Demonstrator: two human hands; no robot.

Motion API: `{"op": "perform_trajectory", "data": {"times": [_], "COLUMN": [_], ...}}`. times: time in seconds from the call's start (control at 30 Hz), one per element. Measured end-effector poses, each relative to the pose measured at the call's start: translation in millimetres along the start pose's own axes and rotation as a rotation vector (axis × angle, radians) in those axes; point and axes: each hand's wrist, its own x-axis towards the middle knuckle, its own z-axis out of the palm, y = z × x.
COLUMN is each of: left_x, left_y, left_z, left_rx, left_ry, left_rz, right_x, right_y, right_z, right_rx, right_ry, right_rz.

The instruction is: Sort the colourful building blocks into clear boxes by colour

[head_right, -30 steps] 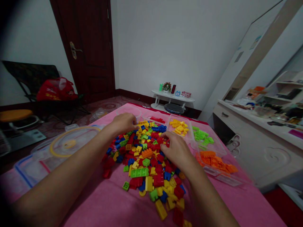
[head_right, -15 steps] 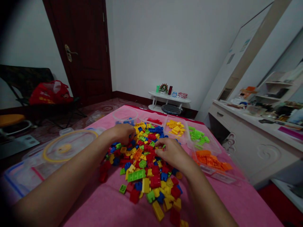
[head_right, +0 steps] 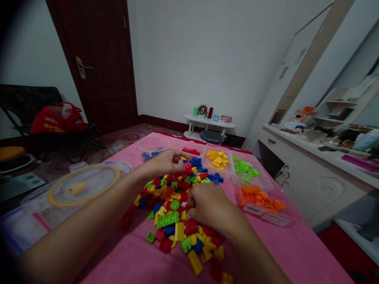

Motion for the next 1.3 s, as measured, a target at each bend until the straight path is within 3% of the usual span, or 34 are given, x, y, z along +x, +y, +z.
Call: {"op": "perform_trajectory", "data": {"times": [0.1,0.17,0.23,0.37,0.43,0.5,0.63,0.7,0.8,1.0,1.17,1.3], "left_x": [2.1,2.9,3.8,6.4,7.2,6.5,1.8,0.2,0.6,2.2,0.1,-0.4], "left_y": [1.6,2.0,1.8,-3.2,-7.4,-10.0,-8.2,-7.4,-10.3,-14.7,-10.0,-10.0], "left_z": [8.2,10.2,11.2,18.2,26.0,35.1,47.7,49.5,49.6,51.3,52.6,54.9], "left_rx": [-0.380,-0.624,-0.810,-1.028,-1.103,-1.165,-1.274,-1.313,-1.357,-1.314,-1.228,-1.288], "left_ry": [-0.062,-0.099,-0.106,-0.088,-0.157,-0.257,-0.367,-0.404,-0.436,-0.379,-0.279,-0.305], "left_rz": [-0.184,-0.284,-0.354,-0.398,-0.445,-0.518,-0.621,-0.613,-0.568,-0.552,-0.541,-0.453], "right_x": [0.4,1.4,4.1,14.8,21.7,28.4,36.1,36.0,33.1,29.5,30.4,31.5], "right_y": [5.6,15.3,24.8,29.8,25.9,21.3,16.5,15.9,15.4,17.8,20.9,19.9], "right_z": [-5.5,-13.8,-21.1,-21.5,-14.2,-5.0,8.7,10.2,7.3,0.6,2.5,7.0], "right_rx": [0.025,0.113,0.297,0.834,1.015,1.108,1.081,1.006,0.945,0.859,0.543,0.327], "right_ry": [-0.016,0.047,0.199,0.668,0.850,0.949,0.896,0.812,0.811,0.818,0.826,0.738], "right_rz": [-0.009,-0.005,0.016,0.095,0.098,0.081,0.050,0.035,0.020,-0.007,-0.081,-0.111]}}
